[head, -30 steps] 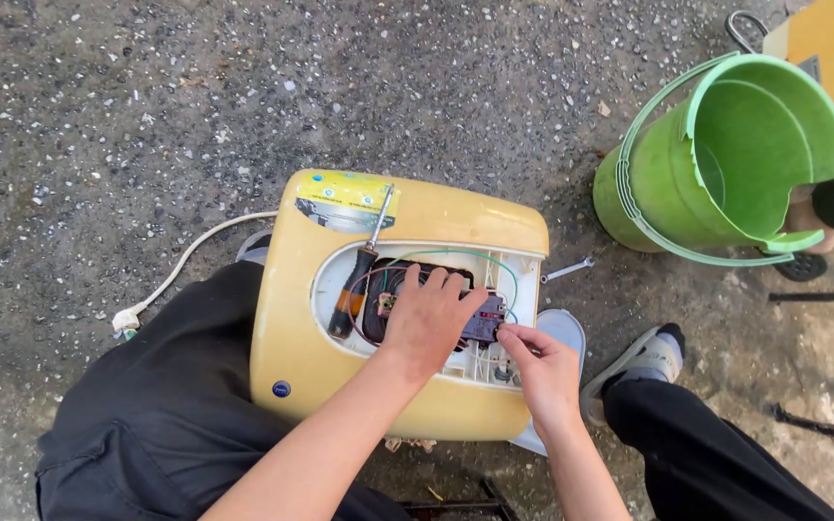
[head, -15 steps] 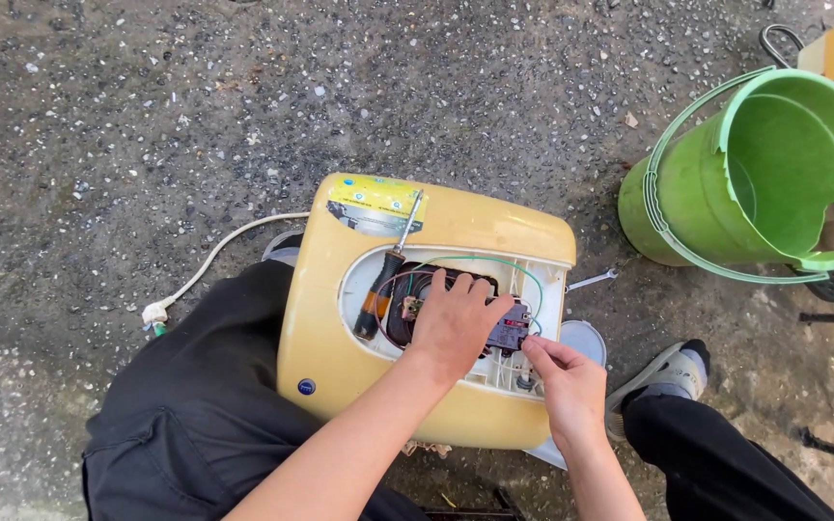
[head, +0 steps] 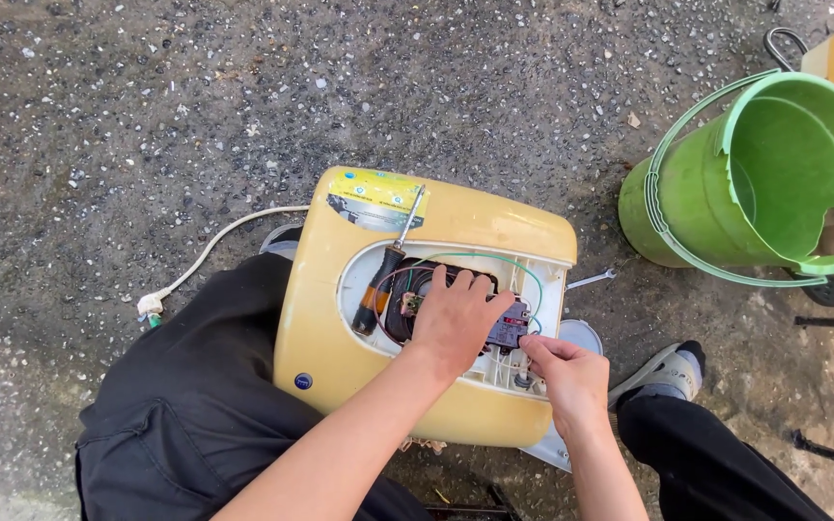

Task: Reinstalling a control unit and connecting wires inside a small appliance housing.

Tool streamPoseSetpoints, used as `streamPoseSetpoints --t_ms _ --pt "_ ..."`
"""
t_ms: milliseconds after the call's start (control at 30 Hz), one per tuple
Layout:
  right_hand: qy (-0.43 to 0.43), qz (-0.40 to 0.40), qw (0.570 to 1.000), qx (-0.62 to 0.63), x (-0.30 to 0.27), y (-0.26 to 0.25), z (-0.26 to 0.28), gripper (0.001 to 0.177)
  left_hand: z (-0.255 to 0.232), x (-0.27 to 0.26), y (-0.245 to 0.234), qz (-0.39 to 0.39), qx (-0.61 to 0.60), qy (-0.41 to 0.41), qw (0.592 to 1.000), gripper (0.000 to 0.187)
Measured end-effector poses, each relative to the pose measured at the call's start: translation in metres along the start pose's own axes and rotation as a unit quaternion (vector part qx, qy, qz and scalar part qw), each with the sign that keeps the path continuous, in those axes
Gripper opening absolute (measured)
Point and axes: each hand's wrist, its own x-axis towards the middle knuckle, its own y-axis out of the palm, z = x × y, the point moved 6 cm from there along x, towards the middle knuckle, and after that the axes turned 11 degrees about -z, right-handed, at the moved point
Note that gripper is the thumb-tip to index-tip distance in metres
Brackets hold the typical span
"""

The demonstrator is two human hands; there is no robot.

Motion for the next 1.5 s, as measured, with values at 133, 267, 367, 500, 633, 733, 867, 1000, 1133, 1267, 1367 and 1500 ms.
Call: streamPoseSetpoints --t_ms 133,267,367,500,633,733,867,1000,1133,1267,1367,1500 --pt "-0.022 -0.035 0.998 -0.052 0.018 0.002 -0.016 0.021 -0.001 0.003 -0.001 0.049 0.008 0.017 0.999 0.059" --pt "-0.079 -0.051 0.989 -0.115 0.013 -0.001 -0.012 0.023 0.001 0.003 -0.004 0.096 0.023 0.039 0.994 0.071" --pt "-0.096 -0.054 0.987 -0.118 0.000 -0.003 -0.011 0.022 0.000 0.001 0.002 0.098 0.030 0.045 0.994 0.073" --pt "-0.103 -0.041 0.992 -0.060 -0.009 -0.003 -0.015 0.029 0.000 0.001 0.001 0.083 0.026 0.046 0.995 0.073" --pt "-0.128 -0.031 0.991 0.000 -0.012 -0.005 -0.013 0.034 0.000 0.002 0.001 0.096 0.024 0.042 0.994 0.079" --pt "-0.120 -0.031 0.992 0.022 -0.017 -0.008 -0.007 0.041 0.000 0.003 0.005 0.099 0.020 0.043 0.994 0.078" --pt "-0.117 0.001 0.993 0.016 -0.009 -0.005 -0.006 0.050 0.003 0.001 0.005 0.129 0.009 0.044 0.991 0.087" --pt "-0.167 0.042 0.984 -0.046 0.003 -0.006 0.001 0.048 0.027 0.005 -0.049 0.052 -0.005 0.024 0.998 0.065" --pt "-0.248 0.103 0.950 -0.158 0.008 -0.010 0.013 0.050 0.098 -0.013 -0.078 0.111 0.045 -0.204 0.972 0.063" --pt "-0.300 0.171 0.915 -0.210 0.020 -0.010 0.021 0.043 0.140 -0.057 -0.032 0.203 0.076 -0.331 0.918 0.078" --pt "-0.295 0.173 0.916 -0.210 0.016 -0.013 0.037 0.036 0.134 -0.060 -0.012 0.121 0.159 -0.283 0.938 0.075" --pt "-0.291 0.160 0.923 -0.194 0.022 -0.009 0.029 0.035 0.118 -0.059 -0.003 0.108 0.147 -0.233 0.955 0.056"
